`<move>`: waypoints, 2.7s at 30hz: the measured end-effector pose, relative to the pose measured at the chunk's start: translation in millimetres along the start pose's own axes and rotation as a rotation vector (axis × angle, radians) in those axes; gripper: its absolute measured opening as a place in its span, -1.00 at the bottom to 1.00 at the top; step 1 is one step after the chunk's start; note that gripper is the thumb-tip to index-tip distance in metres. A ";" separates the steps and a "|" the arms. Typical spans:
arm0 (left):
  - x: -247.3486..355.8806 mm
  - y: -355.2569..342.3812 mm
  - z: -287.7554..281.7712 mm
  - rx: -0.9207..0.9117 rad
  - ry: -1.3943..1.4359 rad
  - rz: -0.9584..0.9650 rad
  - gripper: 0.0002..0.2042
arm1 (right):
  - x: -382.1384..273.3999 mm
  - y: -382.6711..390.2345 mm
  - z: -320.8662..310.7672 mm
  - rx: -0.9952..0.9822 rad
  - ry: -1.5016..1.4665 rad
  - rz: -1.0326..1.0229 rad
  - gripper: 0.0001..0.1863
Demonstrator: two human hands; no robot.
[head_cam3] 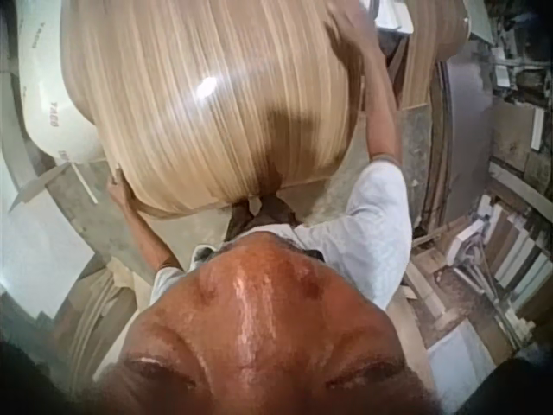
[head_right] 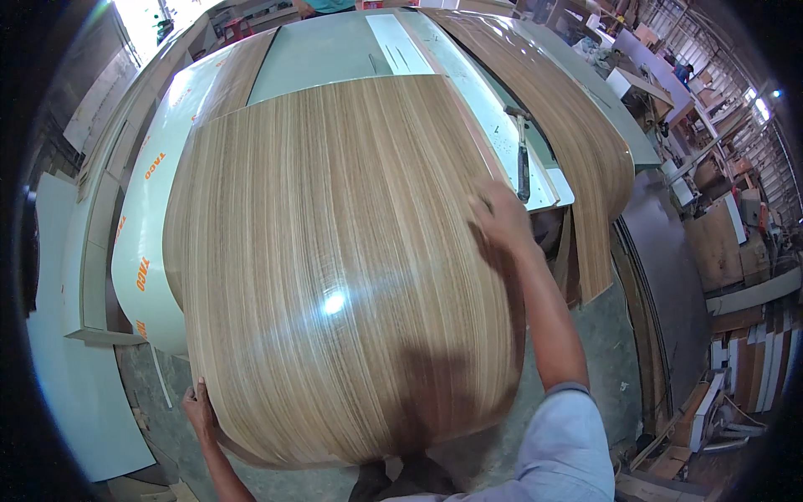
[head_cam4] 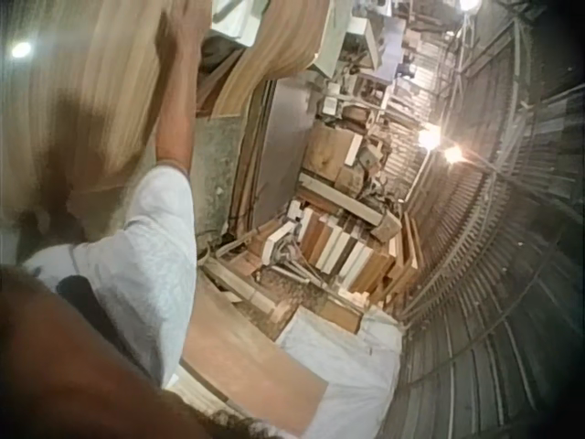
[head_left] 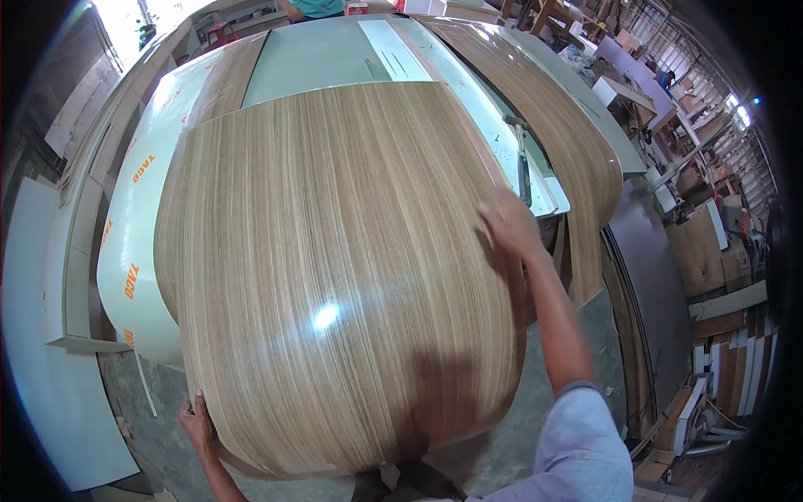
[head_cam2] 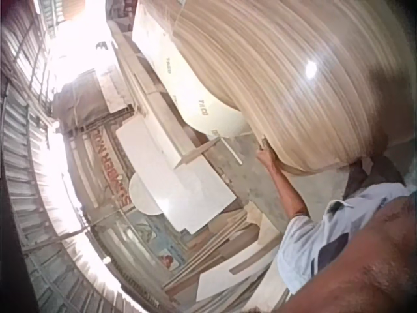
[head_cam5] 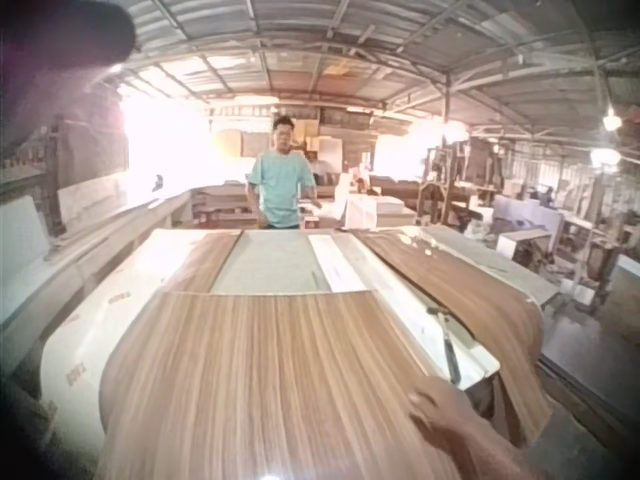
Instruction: The person applies wood-grain laminate sheets onto large furniture panels by hand, smoothing the surface with their palms and using a hammer to tap the edges for a secure fit.
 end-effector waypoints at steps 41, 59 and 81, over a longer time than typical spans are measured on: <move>103.4 -85.2 7.8 -0.022 -0.097 -0.157 -0.52 | -17.9 -244.8 141.1 -0.375 0.491 0.340 -0.31; 92.5 -94.7 10.4 0.006 -0.096 -0.161 -0.52 | -20.6 -259.8 141.1 -0.375 0.471 0.319 -0.22; 73.1 -186.3 83.7 0.051 0.049 -0.073 -0.42 | -6.0 -74.9 96.2 -0.354 0.362 0.276 -0.31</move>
Point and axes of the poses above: each hand's wrist, its own y-axis away from the middle knuckle, its own z-axis out of the palm, x = y × z, the point moved 1 cm from there along -y, towards the middle knuckle, and after that the axes turned 13 degrees about z, right-handed, at the moved point
